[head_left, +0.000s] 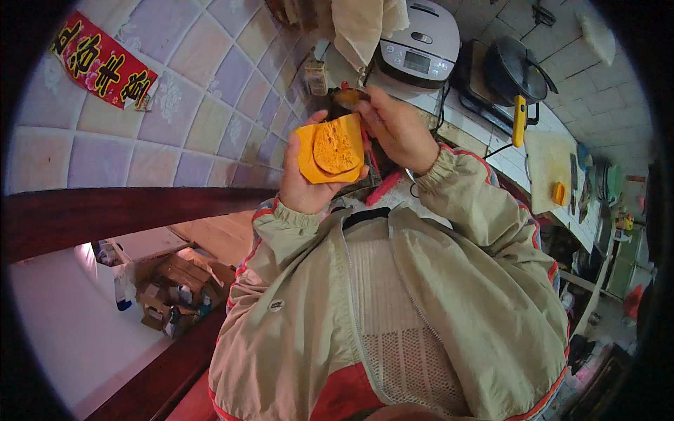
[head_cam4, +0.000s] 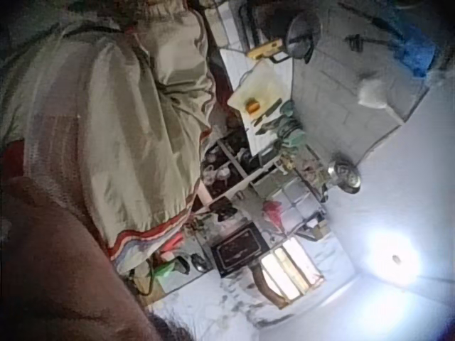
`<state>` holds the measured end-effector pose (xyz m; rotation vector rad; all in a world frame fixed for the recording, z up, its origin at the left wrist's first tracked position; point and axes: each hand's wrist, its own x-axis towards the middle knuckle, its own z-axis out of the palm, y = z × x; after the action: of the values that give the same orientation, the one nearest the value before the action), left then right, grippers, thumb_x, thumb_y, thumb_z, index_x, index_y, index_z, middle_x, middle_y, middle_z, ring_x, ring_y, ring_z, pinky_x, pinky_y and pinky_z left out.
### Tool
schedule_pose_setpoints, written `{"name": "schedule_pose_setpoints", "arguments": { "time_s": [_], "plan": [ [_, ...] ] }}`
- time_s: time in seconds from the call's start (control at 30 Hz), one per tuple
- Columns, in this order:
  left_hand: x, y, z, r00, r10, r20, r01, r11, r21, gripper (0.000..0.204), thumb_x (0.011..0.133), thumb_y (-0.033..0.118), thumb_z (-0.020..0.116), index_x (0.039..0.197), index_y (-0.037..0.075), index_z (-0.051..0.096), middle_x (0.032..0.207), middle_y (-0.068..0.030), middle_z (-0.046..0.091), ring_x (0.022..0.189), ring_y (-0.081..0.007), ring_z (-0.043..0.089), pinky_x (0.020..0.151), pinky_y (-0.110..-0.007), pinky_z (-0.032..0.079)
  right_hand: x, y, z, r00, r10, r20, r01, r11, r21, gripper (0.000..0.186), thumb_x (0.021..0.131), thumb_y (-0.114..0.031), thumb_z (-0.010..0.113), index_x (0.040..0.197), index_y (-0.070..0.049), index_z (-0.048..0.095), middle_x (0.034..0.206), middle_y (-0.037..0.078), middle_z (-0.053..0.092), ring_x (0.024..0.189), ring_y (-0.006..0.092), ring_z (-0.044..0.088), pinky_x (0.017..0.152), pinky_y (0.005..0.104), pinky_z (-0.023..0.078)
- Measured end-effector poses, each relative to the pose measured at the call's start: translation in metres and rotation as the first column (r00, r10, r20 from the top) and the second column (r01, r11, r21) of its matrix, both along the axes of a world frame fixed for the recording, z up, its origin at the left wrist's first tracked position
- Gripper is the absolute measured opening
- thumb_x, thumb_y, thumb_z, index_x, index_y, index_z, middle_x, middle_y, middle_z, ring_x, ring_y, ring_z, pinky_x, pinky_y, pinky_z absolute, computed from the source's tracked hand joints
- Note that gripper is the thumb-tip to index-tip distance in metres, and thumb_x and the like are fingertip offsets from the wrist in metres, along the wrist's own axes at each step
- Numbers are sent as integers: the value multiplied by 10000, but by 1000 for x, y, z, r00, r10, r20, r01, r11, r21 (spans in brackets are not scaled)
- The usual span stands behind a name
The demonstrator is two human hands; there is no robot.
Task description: The person scoops seeds from a halved pumpkin using a spoon, rinses the pumpkin under running water, and then slices it into pieces on a cutting board with a knife. The person also washes a wok and places it on the stove.
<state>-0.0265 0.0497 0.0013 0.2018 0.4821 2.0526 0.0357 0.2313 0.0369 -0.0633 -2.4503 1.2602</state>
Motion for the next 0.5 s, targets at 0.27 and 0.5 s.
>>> {"name": "schedule_pose_setpoints", "arguments": {
  "time_s": [0.27, 0.5],
  "plan": [
    [5, 5, 2, 907, 218, -361, -252, 967, -48, 776, 877, 507, 568, 1425, 45, 270, 1310, -138, 474, 1169, -269, 524, 893, -462, 510, 15, -26, 28, 982, -188, -21, 169, 822, 544, 171, 859, -184, 583, 889, -42, 492, 547, 128, 567, 519, 335, 603, 459, 431, 468],
    [4, 7, 11, 838, 258, -480, -302, 953, -15, 809, 851, 474, 620, 1418, 13, 274, 1308, -141, 475, 1152, -252, 535, 919, -422, 495, 16, -32, 25, 978, -173, -115, 205, 724, 658, 141, 775, -129, 568, 817, -64, 451, 482, 79, 530, 435, 264, 590, 375, 377, 437]
  ]
}}
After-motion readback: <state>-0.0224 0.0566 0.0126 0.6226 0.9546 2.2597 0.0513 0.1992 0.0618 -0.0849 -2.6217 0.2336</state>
